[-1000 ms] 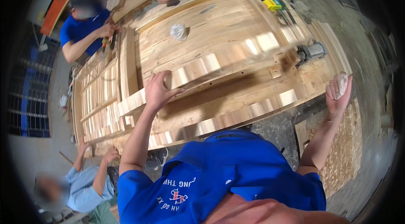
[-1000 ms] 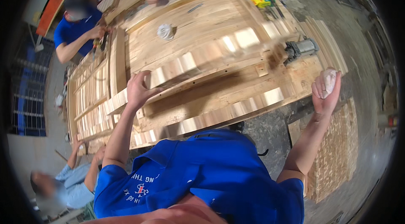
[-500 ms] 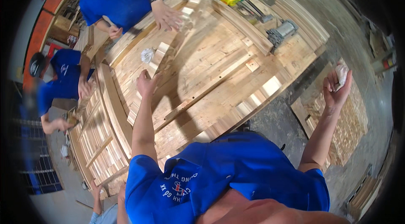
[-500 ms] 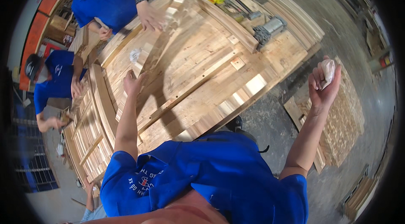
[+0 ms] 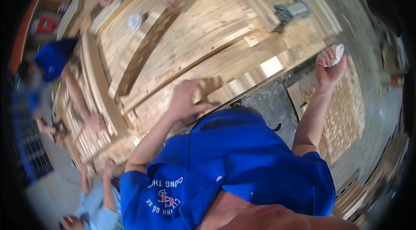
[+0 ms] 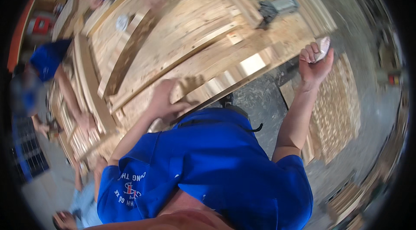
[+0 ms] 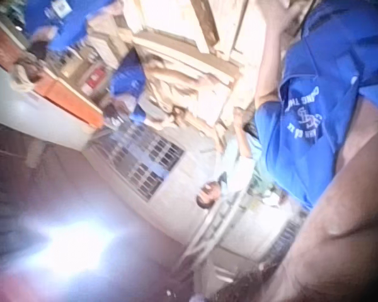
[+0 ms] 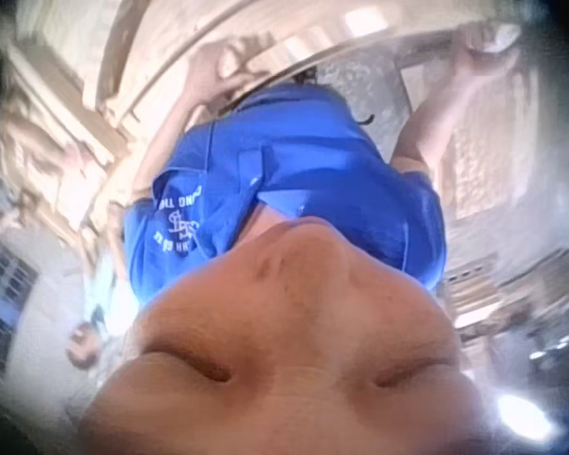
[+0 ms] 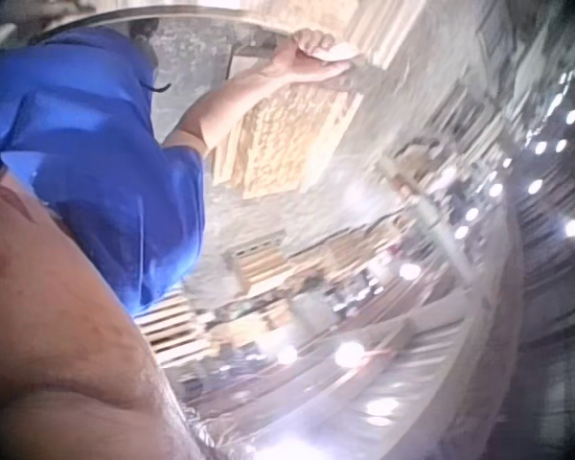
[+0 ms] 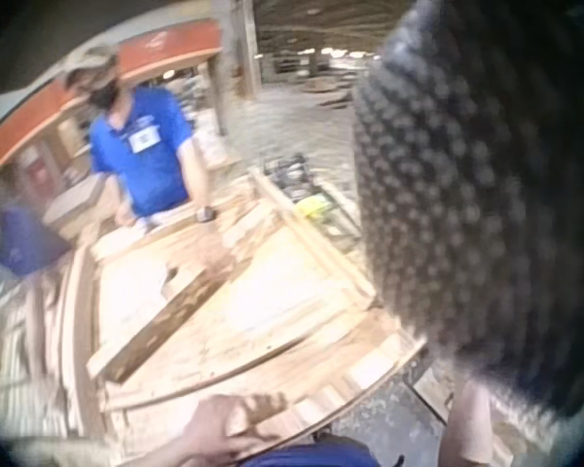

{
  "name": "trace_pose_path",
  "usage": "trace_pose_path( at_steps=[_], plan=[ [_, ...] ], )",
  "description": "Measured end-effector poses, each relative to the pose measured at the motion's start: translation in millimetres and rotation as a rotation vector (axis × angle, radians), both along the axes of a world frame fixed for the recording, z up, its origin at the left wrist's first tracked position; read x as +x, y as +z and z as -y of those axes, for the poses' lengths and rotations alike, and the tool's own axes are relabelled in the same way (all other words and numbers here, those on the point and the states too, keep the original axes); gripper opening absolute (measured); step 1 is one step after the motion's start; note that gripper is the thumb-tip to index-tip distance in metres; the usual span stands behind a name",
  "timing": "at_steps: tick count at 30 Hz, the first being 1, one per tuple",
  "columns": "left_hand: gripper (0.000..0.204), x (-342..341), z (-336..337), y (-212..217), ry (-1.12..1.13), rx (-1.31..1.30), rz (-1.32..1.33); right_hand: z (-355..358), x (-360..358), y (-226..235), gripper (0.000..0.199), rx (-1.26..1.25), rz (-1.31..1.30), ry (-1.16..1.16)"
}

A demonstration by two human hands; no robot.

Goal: The person aligns and positions large wooden panels on a workbench, then wipes the surface with a cloth. They flip the panel to inspect the underside and continue wiping. The person also handles smaller wooden pieces and places them on the panel.

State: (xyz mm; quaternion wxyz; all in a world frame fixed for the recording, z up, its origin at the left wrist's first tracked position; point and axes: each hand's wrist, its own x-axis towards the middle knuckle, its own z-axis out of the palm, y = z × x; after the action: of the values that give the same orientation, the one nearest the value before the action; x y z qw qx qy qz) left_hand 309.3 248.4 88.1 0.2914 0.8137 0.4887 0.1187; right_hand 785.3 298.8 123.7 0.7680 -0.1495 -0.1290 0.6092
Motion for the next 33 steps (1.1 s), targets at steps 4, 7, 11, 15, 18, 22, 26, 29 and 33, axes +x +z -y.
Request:
trace_pose_path(
  at_steps=[4,7,11,15,18,22,26,29,33],
  plan=[
    [0.078,41,55,-18,0.152,0.019,-0.236,-46,-11,-8,0.032,-0.017,0.072,0.144],
    [0.064,36,62,-27,0.182,0.029,-0.191,-64,-27,-3,0.031,-0.003,0.046,0.211],
    [0.058,31,63,-14,0.222,0.133,-0.151,-78,-35,10,0.031,0.058,0.035,0.267],
    [0.059,18,52,14,0.216,0.215,-0.147,-71,-32,22,0.03,0.108,0.066,0.22],
    [0.061,10,41,23,0.207,0.268,-0.161,-61,-35,30,0.029,0.159,0.057,0.243],
    [0.061,-4,32,34,0.177,0.305,-0.196,-43,-33,41,0.025,0.19,0.059,0.216],
    [0.062,-23,24,26,0.169,0.3,-0.221,-25,-30,40,0.025,0.164,0.058,0.104],
    [0.061,-31,20,15,0.157,0.29,-0.188,-12,-30,42,0.023,0.12,0.068,0.032],
    [0.06,-43,7,0,0.155,0.256,-0.128,12,-15,39,0.023,0.181,0.136,-0.01]
  ],
)
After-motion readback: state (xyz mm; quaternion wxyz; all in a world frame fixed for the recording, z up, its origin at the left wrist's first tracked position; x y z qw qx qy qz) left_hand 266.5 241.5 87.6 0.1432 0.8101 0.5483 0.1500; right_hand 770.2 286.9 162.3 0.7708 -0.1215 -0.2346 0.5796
